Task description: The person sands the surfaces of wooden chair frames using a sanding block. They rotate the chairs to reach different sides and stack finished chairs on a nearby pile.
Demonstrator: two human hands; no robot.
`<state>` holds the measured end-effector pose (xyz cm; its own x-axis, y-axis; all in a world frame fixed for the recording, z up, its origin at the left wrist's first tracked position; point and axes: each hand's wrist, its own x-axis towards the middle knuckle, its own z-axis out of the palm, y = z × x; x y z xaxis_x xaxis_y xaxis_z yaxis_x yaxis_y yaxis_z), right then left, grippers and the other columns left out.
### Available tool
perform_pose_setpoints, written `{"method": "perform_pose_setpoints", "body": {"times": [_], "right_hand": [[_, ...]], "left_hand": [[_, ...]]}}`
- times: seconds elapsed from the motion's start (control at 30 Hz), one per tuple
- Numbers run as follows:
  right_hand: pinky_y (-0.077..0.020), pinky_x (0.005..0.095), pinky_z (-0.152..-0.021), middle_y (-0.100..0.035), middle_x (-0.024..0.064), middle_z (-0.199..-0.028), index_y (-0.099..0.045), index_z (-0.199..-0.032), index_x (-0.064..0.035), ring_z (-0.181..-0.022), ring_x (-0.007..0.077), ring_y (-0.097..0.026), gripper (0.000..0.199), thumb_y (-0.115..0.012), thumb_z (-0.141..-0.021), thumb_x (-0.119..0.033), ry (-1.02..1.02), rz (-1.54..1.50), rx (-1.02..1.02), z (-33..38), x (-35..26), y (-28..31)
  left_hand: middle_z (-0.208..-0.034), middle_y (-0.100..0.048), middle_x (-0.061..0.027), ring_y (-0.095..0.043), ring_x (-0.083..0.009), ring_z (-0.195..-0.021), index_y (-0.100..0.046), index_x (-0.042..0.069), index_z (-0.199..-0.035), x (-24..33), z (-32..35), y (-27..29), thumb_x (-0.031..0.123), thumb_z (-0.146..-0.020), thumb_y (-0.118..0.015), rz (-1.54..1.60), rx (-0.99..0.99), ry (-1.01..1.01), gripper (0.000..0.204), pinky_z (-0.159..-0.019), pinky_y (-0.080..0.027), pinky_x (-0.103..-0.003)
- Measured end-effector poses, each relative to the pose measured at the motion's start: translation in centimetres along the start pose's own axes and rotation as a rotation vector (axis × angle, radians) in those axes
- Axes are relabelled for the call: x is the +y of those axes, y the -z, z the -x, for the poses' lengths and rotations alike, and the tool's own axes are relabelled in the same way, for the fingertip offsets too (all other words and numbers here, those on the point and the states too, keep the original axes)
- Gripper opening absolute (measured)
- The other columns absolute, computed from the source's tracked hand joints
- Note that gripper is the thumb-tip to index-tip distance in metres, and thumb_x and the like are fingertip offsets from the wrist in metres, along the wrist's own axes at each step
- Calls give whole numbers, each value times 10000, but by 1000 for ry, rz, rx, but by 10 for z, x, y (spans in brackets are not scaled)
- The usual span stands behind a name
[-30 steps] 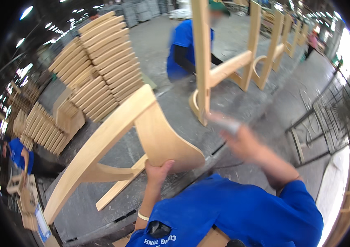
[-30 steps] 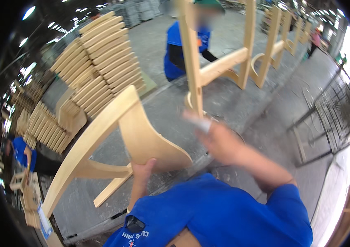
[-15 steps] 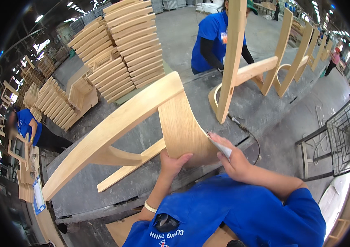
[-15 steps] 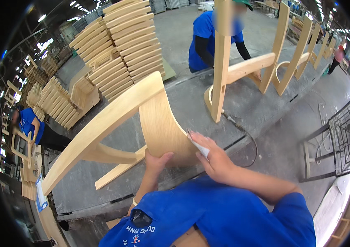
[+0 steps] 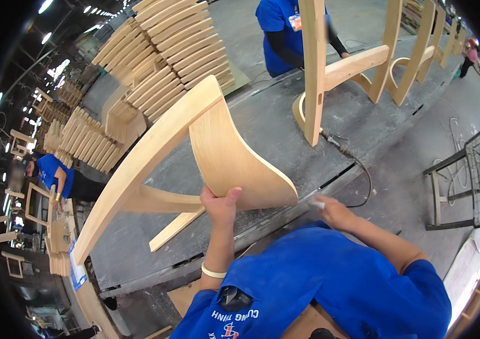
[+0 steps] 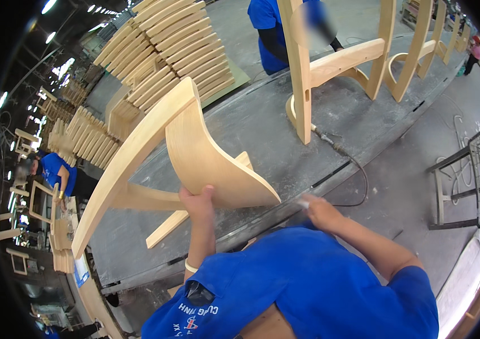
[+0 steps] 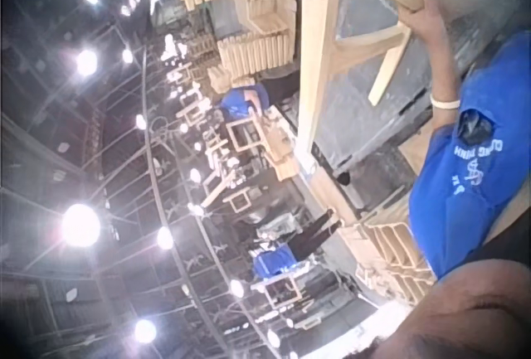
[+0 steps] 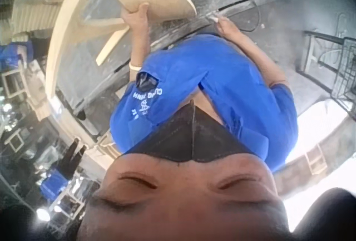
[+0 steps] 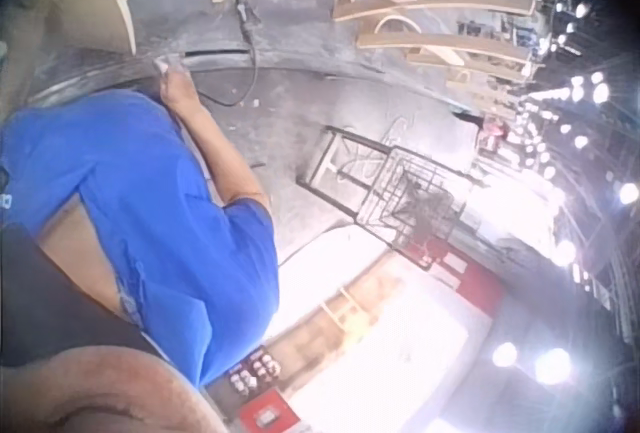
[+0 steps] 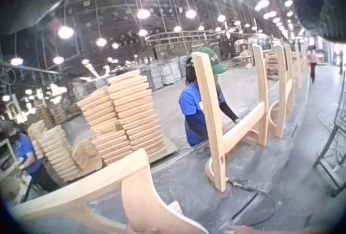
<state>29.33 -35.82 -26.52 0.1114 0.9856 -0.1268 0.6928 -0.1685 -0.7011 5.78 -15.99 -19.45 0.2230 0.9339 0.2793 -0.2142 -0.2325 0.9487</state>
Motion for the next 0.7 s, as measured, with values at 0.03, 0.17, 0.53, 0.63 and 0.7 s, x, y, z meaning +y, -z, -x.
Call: {"method": "perform_pose_setpoints", "body": {"times": [0.03, 0.17, 0.53, 0.63, 0.7], "right_hand": [[-405, 414, -1017, -484, 204, -1374, -471, -1348, -18, -1253, 382, -468, 423, -493, -937, -113, -56, 61, -5, -4, 13, 1], [-410, 393, -1004, -538, 200, -1320, -462, -1362, -23, -1222, 361, -507, 417, -459, -956, -121, -194, -270, 169, -18, 45, 3], [-404, 385, -999, -566, 251, -1255, -473, -1339, 2, -1199, 361, -534, 384, -428, -985, -138, -188, -401, 56, -21, 70, -4], [-418, 401, -972, -587, 260, -1207, -481, -1312, 34, -1161, 370, -554, 403, -442, -986, -199, -124, -351, -2, -34, 69, 7], [-425, 402, -961, -594, 257, -1196, -485, -1297, 51, -1152, 368, -560, 417, -443, -987, -225, -122, -305, 11, -43, 70, 14]], "left_hand": [[-1028, -658, -84, -619, -146, -945, -578, -33, -1081, 3, -6, 1, 384, -724, -842, -14, 44, -40, 609, -820, -498, -287], [-1032, -650, -86, -632, -153, -897, -546, -51, -1139, 32, -37, 15, 483, -790, -751, 22, 193, -138, 670, -789, -513, -275], [-900, -633, -52, -617, -130, -756, -557, -13, -1097, 117, -59, 96, 487, -946, -532, 19, 56, -52, 523, -638, -513, -266], [-829, -610, -32, -596, -126, -708, -564, 16, -1029, 121, -68, 112, 464, -979, -480, 25, 291, -61, 458, -603, -498, -264], [-721, -583, -31, -550, -134, -568, -557, 74, -933, 135, -77, 125, 428, -1015, -398, 31, 108, -124, 397, -513, -462, -262]]}}
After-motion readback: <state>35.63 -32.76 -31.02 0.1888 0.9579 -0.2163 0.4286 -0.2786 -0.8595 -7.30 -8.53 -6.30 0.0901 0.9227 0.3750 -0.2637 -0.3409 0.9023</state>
